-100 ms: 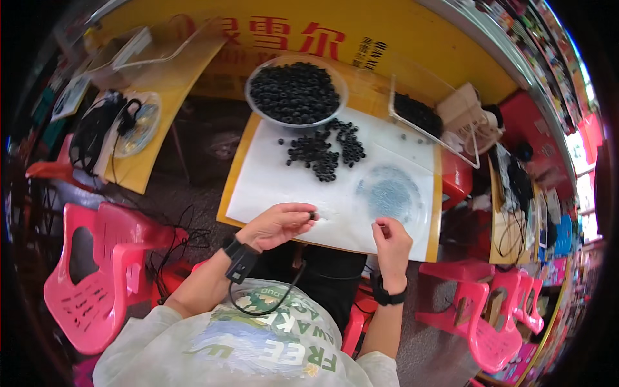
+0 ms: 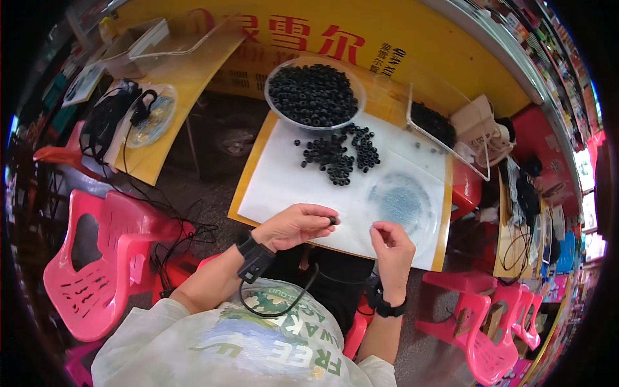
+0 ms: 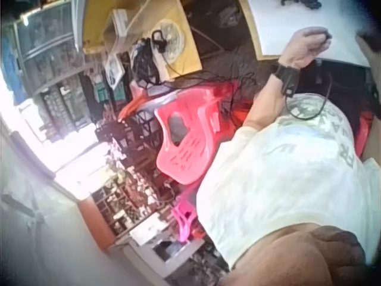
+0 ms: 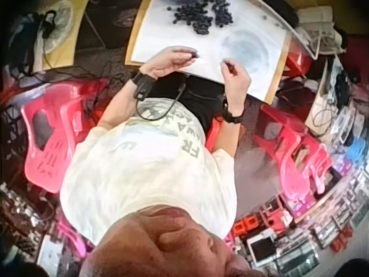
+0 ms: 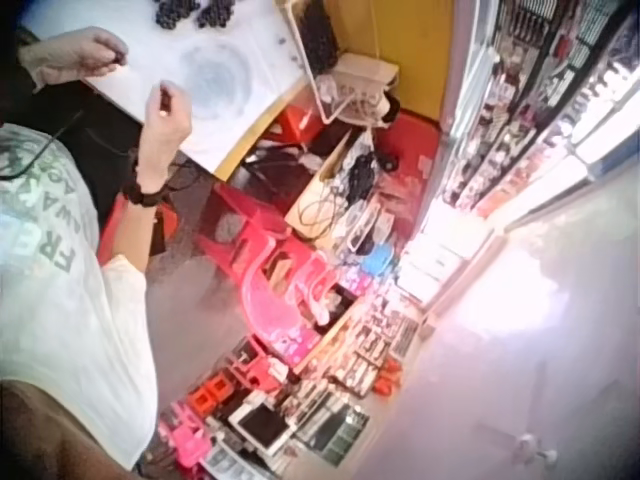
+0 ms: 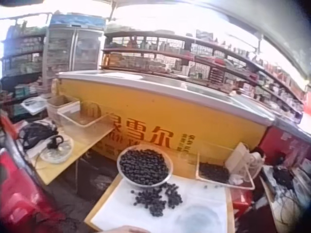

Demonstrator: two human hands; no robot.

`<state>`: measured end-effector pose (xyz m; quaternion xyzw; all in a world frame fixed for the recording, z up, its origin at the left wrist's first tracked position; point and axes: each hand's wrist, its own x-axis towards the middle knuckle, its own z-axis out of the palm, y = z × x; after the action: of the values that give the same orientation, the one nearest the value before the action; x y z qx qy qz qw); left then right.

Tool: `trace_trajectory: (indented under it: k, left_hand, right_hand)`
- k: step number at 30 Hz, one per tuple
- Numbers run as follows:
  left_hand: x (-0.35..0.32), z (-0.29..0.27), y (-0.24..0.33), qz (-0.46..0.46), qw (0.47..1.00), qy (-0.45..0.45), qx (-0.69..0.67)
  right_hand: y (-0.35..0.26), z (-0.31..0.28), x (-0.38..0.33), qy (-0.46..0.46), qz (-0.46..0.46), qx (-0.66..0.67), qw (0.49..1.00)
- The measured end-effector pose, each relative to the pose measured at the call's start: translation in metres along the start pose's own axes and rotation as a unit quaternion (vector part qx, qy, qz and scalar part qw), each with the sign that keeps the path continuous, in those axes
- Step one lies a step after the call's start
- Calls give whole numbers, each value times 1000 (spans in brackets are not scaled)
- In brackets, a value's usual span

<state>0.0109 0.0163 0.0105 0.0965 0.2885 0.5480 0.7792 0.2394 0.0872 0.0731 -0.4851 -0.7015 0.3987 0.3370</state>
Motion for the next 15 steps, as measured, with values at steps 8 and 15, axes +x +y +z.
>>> trace_trajectory:
  k: [8, 15]
  left_hand:
    - [-16, -14, 9, 19, 1000, -12, 14]
    - [-25, -34, 7, 3, 1000, -17, -10]
  right_hand:
    - [-46, 58, -5, -97, -94, 12, 991]
    - [-46, 72, 1, -158, -80, -32, 984]
